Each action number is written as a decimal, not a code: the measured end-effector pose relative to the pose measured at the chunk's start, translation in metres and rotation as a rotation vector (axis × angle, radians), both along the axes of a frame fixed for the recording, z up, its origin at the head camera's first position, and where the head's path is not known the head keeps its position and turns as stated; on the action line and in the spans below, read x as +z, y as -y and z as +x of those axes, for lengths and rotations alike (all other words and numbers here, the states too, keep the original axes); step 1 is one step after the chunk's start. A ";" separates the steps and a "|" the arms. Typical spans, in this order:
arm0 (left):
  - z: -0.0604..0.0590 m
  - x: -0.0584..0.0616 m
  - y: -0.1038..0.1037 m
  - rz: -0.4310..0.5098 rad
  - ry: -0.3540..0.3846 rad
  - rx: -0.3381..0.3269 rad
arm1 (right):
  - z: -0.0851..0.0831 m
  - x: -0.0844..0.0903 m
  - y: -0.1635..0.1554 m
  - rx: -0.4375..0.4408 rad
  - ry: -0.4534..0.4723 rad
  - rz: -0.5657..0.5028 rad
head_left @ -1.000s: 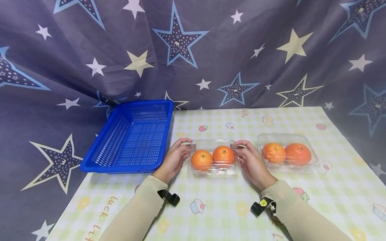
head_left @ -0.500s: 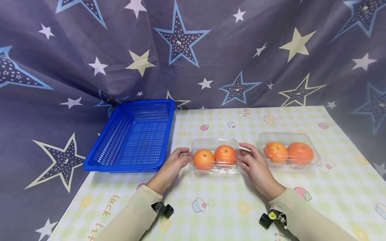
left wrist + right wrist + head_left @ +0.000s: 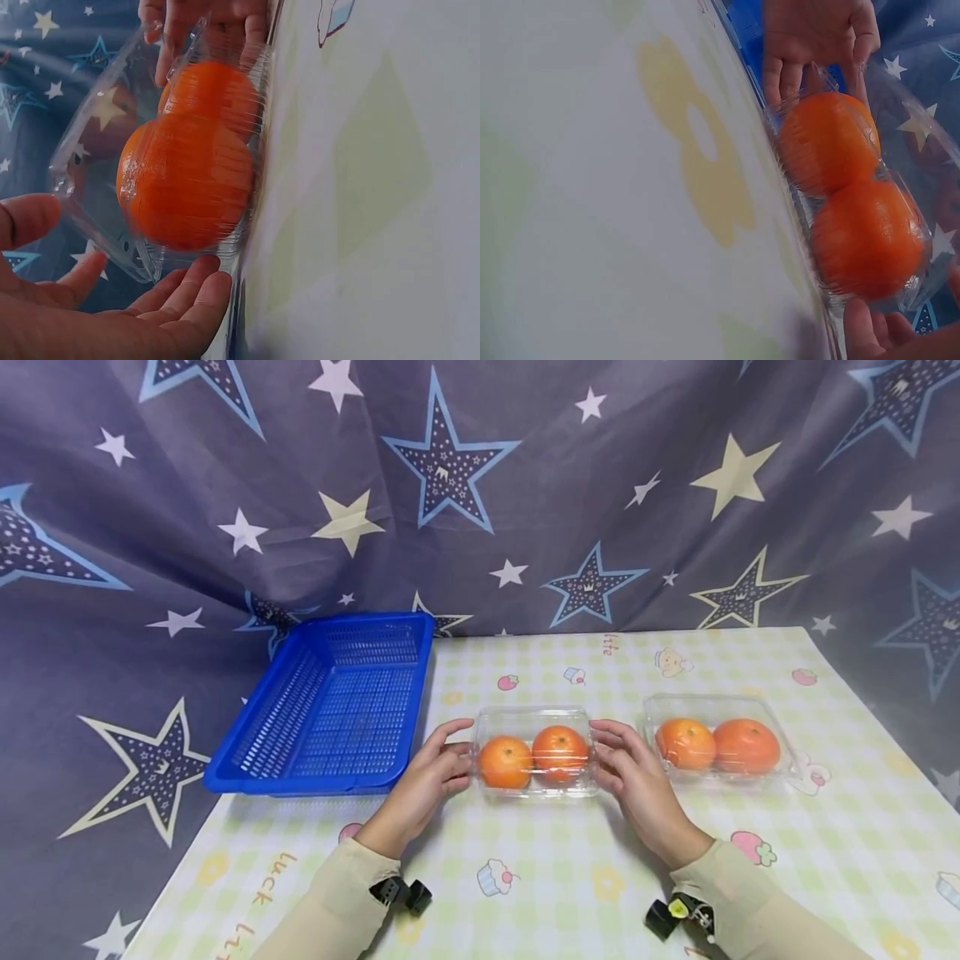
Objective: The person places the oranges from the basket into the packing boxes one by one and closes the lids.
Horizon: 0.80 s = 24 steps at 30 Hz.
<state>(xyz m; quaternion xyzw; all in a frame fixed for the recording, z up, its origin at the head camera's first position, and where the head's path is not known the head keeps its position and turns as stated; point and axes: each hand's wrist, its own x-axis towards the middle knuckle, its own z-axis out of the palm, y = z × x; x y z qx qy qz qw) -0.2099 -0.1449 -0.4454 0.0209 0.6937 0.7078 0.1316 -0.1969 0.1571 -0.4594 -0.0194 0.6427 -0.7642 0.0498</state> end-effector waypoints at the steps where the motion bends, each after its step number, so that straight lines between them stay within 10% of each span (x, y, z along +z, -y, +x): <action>1: 0.000 0.001 0.000 0.005 0.001 -0.001 | 0.000 0.000 0.000 0.003 -0.005 -0.004; 24: 0.005 -0.007 -0.002 -0.194 -0.042 0.033 | 0.008 -0.002 -0.002 -0.054 -0.007 0.131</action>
